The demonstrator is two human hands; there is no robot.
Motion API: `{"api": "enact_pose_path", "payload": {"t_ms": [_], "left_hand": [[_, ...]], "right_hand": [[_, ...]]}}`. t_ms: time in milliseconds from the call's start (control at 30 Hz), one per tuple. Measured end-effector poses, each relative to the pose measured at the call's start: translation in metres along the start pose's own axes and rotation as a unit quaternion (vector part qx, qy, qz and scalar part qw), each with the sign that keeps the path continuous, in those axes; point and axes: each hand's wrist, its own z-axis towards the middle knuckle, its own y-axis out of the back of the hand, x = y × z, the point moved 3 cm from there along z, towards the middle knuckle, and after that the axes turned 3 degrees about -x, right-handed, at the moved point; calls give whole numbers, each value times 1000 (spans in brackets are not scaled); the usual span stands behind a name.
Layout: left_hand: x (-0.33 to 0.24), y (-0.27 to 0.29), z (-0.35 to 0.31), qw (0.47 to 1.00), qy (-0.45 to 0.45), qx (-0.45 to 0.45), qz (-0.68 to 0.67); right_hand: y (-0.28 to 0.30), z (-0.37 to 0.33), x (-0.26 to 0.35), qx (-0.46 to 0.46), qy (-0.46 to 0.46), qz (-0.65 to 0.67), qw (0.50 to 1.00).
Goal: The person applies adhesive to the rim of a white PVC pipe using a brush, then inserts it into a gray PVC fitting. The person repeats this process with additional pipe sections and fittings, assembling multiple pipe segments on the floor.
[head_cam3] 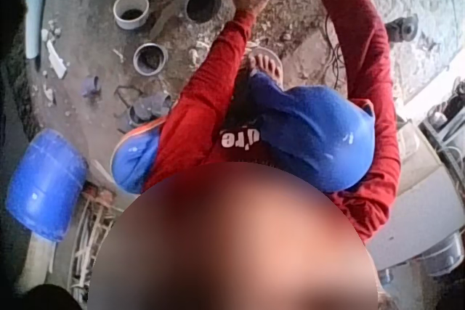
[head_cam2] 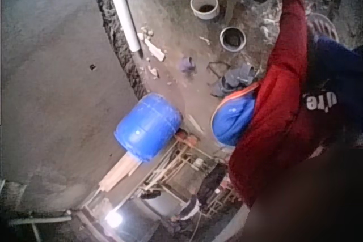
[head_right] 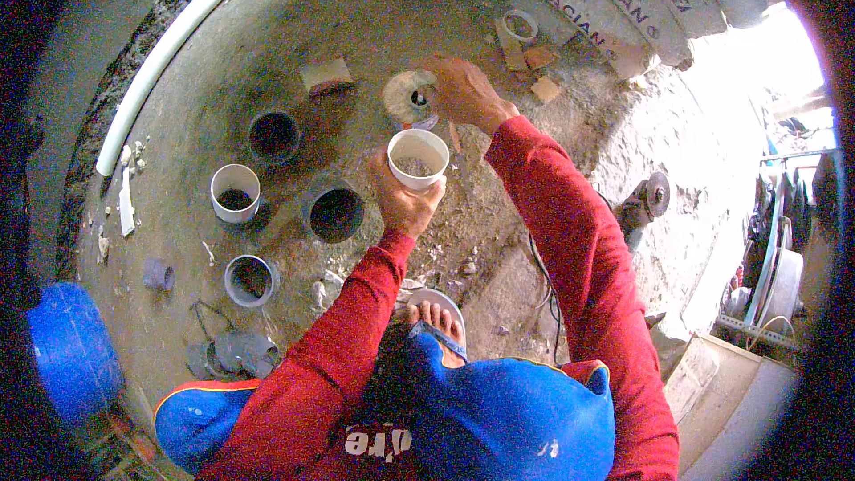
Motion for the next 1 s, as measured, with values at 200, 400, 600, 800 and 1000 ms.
{"api": "enact_pose_path", "payload": {"t_ms": [200,400,600,800,1000], "left_hand": [[-28,17,14,997,-51,-18,55],[-56,32,51,992,-89,42,80],[-63,57,99,983,-131,78,104],[-62,67,118,971,-145,126,144],[-53,71,120,967,-151,130,160]], "right_hand": [[14,-5,-14,-45,-48,55,996],[13,-23,-29,-103,-105,149,978],[12,-38,-39,-181,-118,215,953],[5,-44,-43,-175,-148,244,942],[2,-38,-37,-195,-129,185,954]]}}
